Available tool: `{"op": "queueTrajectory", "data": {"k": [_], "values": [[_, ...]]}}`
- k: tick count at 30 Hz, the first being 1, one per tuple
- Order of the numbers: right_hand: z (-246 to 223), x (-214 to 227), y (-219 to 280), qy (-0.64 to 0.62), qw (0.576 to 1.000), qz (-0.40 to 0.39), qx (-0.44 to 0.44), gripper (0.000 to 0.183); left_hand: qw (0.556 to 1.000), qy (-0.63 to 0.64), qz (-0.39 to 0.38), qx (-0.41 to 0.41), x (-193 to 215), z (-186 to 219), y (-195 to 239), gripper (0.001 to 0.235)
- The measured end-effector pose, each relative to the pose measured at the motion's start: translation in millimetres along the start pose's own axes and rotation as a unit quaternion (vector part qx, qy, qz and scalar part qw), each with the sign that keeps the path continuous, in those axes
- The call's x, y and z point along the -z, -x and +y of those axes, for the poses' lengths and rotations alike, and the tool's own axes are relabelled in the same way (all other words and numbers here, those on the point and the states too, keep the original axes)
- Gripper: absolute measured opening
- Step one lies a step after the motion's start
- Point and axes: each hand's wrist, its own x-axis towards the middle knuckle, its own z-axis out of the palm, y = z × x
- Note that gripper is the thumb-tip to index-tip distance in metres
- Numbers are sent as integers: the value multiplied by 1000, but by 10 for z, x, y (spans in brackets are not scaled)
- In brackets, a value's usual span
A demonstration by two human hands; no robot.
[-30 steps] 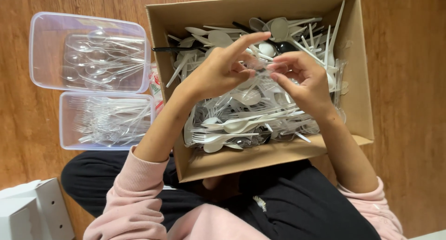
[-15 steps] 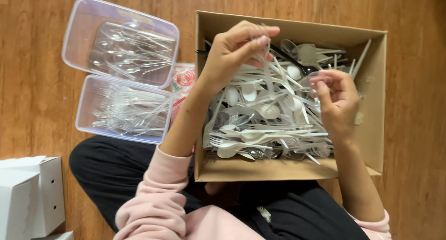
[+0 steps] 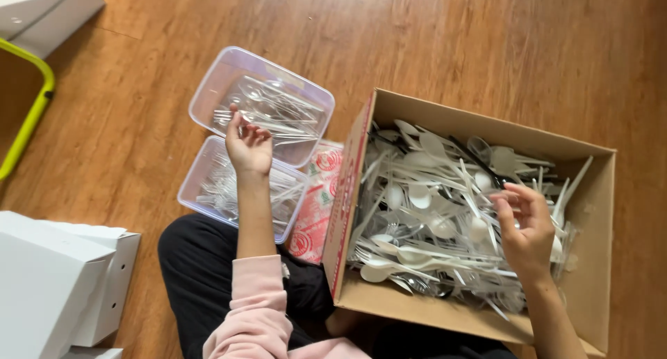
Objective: The person sits on the floor and sorts plastic cutlery from a cardboard box into two clear plastic containers. They pick up spoons and forks one at a time, separate them by type, and place them into the appropriate container.
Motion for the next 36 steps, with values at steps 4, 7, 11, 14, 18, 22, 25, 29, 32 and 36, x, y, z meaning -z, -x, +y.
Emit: {"op": "queueTrajectory", "data": {"k": [4,7,11,14,18,22,25,29,32,36], "values": [[36,30,7,14,1000,-13,18,26,995,-65,51,-56,43,387,112,34],[64,36,8,14,1000,-6,26,27,966,-179,91,-162,128,512,457,36],[148,33,25,3,998,-10,64,23,943,-264,130,-156,683,479,608,50],[61,61,45,-8,995,-14,96,16,913,-325,159,-188,880,501,742,65],[204,144,46,-21,991,22,129,7,880,-369,132,-268,715,605,889,57],[189,160,42,-44,990,40,127,7,860,-405,76,-302,399,544,1202,37],[209,204,44,-63,988,50,130,4,701,-634,-12,-326,481,575,1233,14],[152,215,63,-67,987,48,136,5,287,-883,-133,-347,988,732,977,15],[143,214,92,-68,988,38,137,7,172,-943,-150,-241,1395,596,890,37],[158,208,98,-67,986,27,149,7,97,-910,-132,-382,1695,379,830,17]]}}
